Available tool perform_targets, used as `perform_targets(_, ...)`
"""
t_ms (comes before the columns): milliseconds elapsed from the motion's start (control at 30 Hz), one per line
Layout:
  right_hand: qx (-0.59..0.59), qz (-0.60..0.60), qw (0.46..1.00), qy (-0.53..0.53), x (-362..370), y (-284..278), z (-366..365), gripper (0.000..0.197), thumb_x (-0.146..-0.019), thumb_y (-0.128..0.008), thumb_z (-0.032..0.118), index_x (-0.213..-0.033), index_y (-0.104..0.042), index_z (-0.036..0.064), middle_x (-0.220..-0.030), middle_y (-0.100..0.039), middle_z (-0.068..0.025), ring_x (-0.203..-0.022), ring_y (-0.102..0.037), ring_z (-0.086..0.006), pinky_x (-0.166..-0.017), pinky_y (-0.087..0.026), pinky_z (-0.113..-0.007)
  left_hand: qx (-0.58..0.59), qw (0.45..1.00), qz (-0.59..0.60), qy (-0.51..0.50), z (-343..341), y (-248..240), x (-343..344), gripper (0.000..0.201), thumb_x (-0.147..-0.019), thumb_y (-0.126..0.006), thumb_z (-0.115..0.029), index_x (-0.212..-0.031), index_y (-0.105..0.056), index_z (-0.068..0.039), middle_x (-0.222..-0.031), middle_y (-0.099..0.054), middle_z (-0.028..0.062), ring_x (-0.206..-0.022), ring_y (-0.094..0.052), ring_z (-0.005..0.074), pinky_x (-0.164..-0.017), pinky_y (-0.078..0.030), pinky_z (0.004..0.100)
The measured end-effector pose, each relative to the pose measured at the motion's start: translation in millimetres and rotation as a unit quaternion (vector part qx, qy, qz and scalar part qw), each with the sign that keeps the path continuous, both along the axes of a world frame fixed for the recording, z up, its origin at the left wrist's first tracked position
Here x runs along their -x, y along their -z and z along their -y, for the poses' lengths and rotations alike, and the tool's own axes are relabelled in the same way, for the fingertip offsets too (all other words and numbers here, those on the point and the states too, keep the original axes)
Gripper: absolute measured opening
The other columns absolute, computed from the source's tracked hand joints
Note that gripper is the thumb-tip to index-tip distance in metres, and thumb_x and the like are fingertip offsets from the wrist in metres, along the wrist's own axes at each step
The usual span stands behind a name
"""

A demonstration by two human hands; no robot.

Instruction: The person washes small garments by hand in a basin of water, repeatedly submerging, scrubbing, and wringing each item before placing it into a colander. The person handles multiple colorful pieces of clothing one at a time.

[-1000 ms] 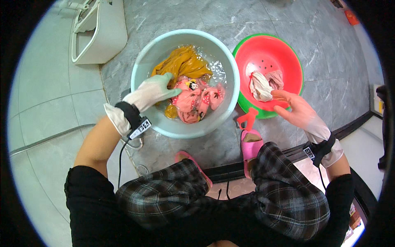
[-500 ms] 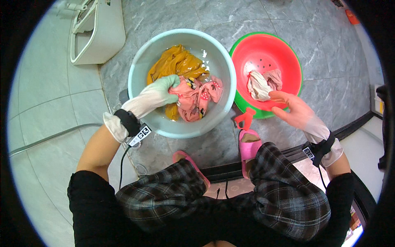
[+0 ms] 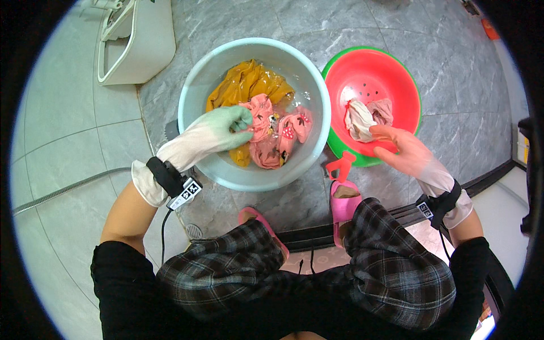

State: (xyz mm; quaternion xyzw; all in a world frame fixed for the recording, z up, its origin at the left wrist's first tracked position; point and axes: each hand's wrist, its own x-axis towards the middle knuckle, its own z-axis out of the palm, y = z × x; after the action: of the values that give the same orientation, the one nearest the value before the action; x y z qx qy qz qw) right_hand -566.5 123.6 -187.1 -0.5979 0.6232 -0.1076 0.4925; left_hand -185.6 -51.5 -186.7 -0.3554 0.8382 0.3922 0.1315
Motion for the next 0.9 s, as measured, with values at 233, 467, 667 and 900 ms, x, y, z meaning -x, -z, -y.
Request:
perform_targets(233,-0.024,0.0,1.0,0.011,1,1,-4,0.044,-0.088,-0.064,0.02,-0.125,-0.057,-0.0031,-0.119,-0.066,-0.0193,-0.113,-0.063,-0.0288,-0.098,-0.047,-0.037,0.105,0.979,0.174,-0.034,8,45,12,0.065,-0.088,-0.056,-0.059,-0.104,-0.055,0.004,-0.093,-0.066,0.0267,-0.095,-0.066,0.0382,-0.078,-0.051,0.0473)
perform_targets(467,-0.04,0.032,0.999,0.011,2,6,-9,0.044,-0.088,-0.065,0.018,-0.126,-0.055,-0.0038,-0.12,-0.065,-0.0191,-0.113,-0.063,-0.0276,-0.098,-0.047,-0.037,0.129,0.985,0.114,0.013,-19,112,13,0.055,-0.089,-0.059,-0.041,-0.119,-0.053,0.004,-0.109,-0.064,0.0264,-0.103,-0.063,0.0409,-0.083,-0.052,0.0454)
perform_targets(667,-0.053,0.067,0.996,0.023,2,1,-11,0.045,-0.089,-0.064,0.016,-0.128,-0.055,-0.004,-0.121,-0.065,-0.0195,-0.111,-0.065,-0.0251,-0.096,-0.049,-0.035,0.087,0.962,0.253,-0.048,13,121,45,0.036,-0.085,-0.065,-0.028,-0.112,-0.065,-0.004,-0.114,-0.067,0.0207,-0.105,-0.064,0.039,-0.086,-0.053,0.0465)
perform_targets(900,-0.019,0.061,0.997,0.05,13,3,-21,0.046,-0.089,-0.064,0.015,-0.129,-0.054,-0.0044,-0.123,-0.064,-0.019,-0.112,-0.064,-0.0253,-0.097,-0.048,-0.035,0.113,0.966,0.219,-0.073,34,82,13,0.047,-0.081,-0.07,-0.036,-0.109,-0.064,0.002,-0.106,-0.066,0.0261,-0.101,-0.064,0.0393,-0.085,-0.051,0.0457)
